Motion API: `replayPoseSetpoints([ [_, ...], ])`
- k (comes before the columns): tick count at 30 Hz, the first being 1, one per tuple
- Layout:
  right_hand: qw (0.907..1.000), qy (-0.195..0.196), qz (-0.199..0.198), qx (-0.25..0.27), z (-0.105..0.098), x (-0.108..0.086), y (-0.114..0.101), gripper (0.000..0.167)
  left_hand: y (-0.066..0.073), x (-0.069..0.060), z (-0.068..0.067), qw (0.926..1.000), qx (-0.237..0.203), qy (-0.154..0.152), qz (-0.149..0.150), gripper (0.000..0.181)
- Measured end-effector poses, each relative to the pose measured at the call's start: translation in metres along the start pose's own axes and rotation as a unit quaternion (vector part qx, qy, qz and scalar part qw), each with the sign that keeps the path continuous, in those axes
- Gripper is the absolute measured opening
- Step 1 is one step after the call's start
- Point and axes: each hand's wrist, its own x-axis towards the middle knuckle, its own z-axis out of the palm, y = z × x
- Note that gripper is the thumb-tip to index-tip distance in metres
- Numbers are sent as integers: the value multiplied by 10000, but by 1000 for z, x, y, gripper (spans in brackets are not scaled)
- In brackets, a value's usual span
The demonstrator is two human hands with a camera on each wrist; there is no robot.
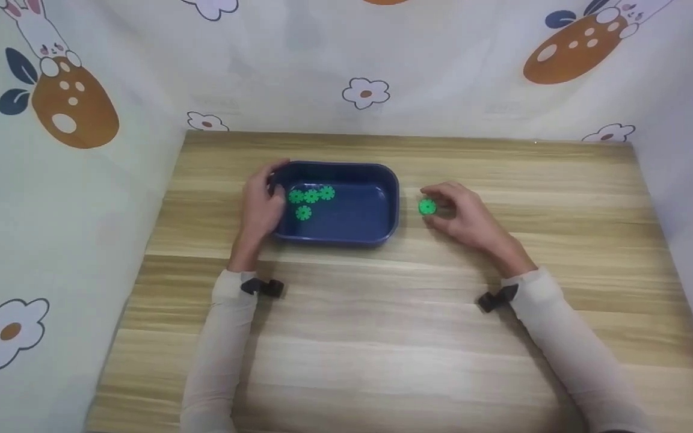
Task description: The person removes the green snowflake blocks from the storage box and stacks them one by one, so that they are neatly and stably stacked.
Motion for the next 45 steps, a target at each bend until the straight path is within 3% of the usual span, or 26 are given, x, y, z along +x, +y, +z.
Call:
replayPoseSetpoints([
  [8,9981,330,-526,12,11,10,-22,45,-1,-1,1,9998,162,54,128,51],
  [13,9953,482,-826,164,25,20,-41,38,0,-1,-3,9997,212,71,32,52],
  [19,9880,1042,-1131,116,36,30,-58,31,-1,-1,-2,9997,228,35,-31,53],
  [22,9861,1131,-1206,167,42,36,-65,32,-2,-1,-1,9997,239,9,-45,52],
  [38,9924,116,-1195,-264,73,68,-98,37,-1,-1,-1,10000,27,-11,28,54],
  [45,9923,-475,-841,-781,82,81,-110,41,-1,0,-2,10000,-40,-17,-49,54],
])
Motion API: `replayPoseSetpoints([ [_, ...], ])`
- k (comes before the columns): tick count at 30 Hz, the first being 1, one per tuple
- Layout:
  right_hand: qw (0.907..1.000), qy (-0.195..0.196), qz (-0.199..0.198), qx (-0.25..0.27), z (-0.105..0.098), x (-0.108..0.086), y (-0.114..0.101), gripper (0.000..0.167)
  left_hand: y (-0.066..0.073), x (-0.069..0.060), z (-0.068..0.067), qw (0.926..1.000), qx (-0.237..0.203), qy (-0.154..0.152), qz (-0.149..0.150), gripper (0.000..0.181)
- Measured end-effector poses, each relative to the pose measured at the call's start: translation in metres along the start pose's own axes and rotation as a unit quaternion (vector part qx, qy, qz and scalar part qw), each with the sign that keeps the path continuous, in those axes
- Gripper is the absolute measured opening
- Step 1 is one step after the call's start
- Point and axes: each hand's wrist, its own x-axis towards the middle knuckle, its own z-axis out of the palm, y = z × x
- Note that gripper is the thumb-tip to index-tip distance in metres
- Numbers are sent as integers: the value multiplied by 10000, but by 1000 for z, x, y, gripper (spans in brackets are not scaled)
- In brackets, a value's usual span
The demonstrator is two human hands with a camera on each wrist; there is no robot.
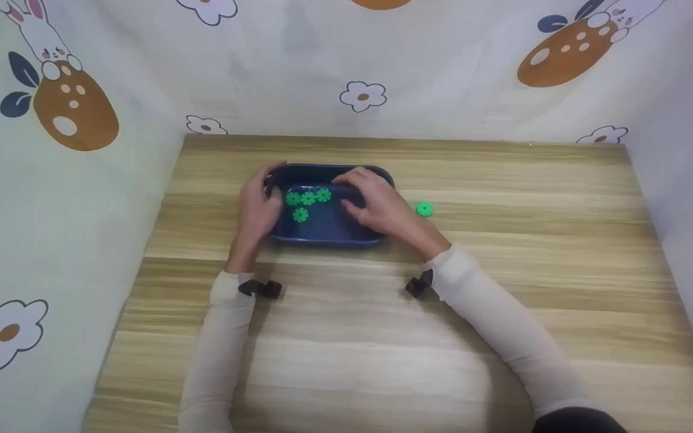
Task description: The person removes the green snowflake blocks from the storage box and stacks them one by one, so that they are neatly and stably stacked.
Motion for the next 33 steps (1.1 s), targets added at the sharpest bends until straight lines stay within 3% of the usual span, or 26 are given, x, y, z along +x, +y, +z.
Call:
replayPoseSetpoints([
  [5,9991,-351,127,-195,3,9,-4,42,0,0,0,10000,-24,-5,3,54],
  [14,9943,-934,-29,-518,17,29,-9,41,1,0,-1,10000,16,-24,-76,55],
  [26,9822,-1254,86,-1395,31,38,-11,51,1,-1,0,10000,46,38,-31,56],
  [33,9817,-1217,94,-1459,36,38,-10,51,2,-1,-1,9998,169,13,-55,55],
])
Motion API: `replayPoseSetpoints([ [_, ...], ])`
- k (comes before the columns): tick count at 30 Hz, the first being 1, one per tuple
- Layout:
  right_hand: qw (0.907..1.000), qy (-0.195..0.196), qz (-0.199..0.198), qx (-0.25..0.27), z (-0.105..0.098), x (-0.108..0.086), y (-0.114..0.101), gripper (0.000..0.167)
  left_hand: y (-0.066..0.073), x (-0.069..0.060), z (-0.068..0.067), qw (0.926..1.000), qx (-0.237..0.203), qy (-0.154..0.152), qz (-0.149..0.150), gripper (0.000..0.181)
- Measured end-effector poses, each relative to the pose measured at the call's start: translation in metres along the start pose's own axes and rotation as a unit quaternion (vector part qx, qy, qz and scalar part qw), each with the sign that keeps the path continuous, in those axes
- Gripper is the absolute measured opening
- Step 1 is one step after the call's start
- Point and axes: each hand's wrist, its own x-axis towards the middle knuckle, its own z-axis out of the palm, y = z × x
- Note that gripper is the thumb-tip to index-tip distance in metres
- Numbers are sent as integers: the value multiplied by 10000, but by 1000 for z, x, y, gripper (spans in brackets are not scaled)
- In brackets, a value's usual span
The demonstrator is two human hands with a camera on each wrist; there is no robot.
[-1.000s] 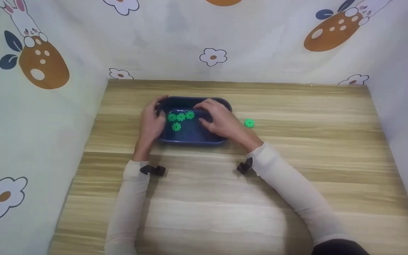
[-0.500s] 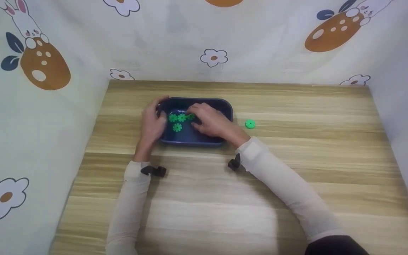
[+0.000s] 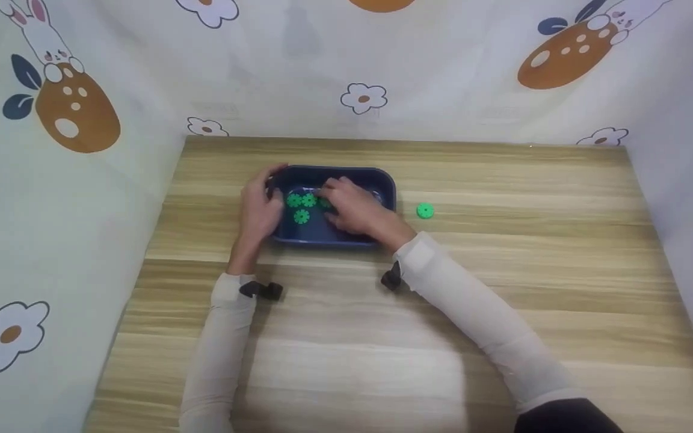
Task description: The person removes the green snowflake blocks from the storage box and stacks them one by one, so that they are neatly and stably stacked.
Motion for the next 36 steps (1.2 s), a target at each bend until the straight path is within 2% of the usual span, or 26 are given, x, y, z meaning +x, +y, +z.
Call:
replayPoseSetpoints([
  [6,9991,76,-139,386,4,5,9,44,0,1,0,10000,19,-28,-57,55],
  [9,9990,26,-70,431,4,7,12,45,-1,1,0,10000,12,-34,-71,56],
  [12,9994,-90,52,342,0,5,11,47,-1,1,0,10000,25,-14,-35,56],
  [14,9994,-162,168,266,-8,0,3,48,0,1,0,10000,-3,-11,-14,57],
  [19,9996,-182,216,68,-10,-4,0,48,0,0,0,10000,-61,8,18,57],
  [29,9998,-156,-100,-76,-11,-11,-2,41,-1,1,1,10000,-64,3,-9,57],
  [36,9992,-70,-254,284,-19,-20,2,45,-1,0,1,10000,-21,-26,-34,56],
])
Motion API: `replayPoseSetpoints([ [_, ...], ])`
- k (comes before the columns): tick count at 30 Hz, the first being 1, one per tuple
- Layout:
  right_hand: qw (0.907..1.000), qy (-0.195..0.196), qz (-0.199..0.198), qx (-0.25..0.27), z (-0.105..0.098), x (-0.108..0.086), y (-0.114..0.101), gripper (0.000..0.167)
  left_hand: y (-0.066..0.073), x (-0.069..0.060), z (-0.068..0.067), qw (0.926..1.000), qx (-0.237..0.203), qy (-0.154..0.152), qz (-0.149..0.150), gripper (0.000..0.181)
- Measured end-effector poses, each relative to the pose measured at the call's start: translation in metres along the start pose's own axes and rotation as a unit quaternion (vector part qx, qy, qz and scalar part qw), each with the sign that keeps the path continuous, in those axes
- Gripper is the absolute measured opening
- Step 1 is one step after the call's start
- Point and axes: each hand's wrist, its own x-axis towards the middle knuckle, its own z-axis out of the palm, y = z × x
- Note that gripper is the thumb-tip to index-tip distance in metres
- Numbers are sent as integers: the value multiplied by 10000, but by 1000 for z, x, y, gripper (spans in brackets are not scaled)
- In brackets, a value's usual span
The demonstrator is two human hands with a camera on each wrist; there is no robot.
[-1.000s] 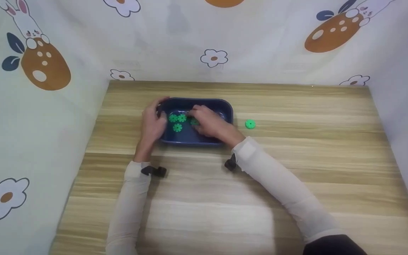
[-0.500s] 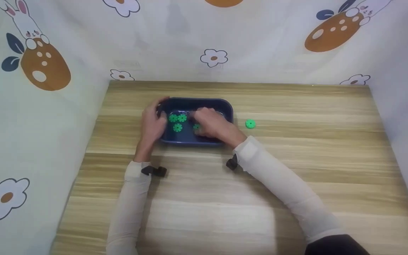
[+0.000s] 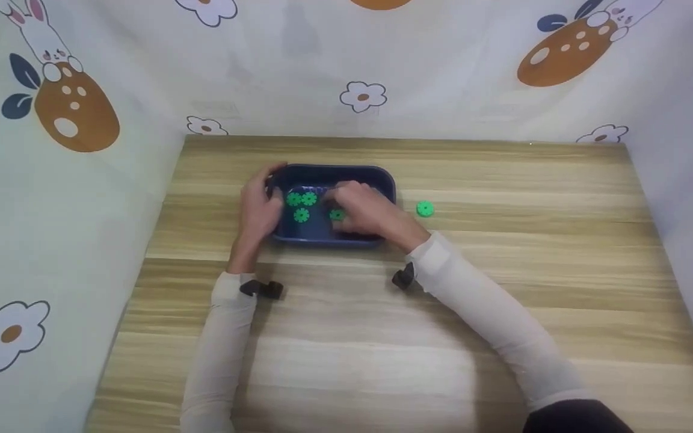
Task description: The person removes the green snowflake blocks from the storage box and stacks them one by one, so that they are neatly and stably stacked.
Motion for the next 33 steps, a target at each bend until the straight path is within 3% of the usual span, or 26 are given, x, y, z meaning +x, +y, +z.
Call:
replayPoseSetpoints([
  [6,9967,499,-38,635,-2,-9,4,43,1,0,0,10000,76,15,-3,55],
  [9,9924,850,-246,852,-1,-14,6,39,1,0,0,9999,77,57,53,55],
  [19,9667,1946,-820,1445,0,-34,9,25,0,-1,0,9998,15,103,167,56],
  [25,9545,2304,-931,1648,0,-48,16,23,0,-1,1,9998,9,103,169,54],
  [33,9476,2548,-716,1790,-7,-68,31,26,-1,1,1,9999,-16,51,110,54],
])
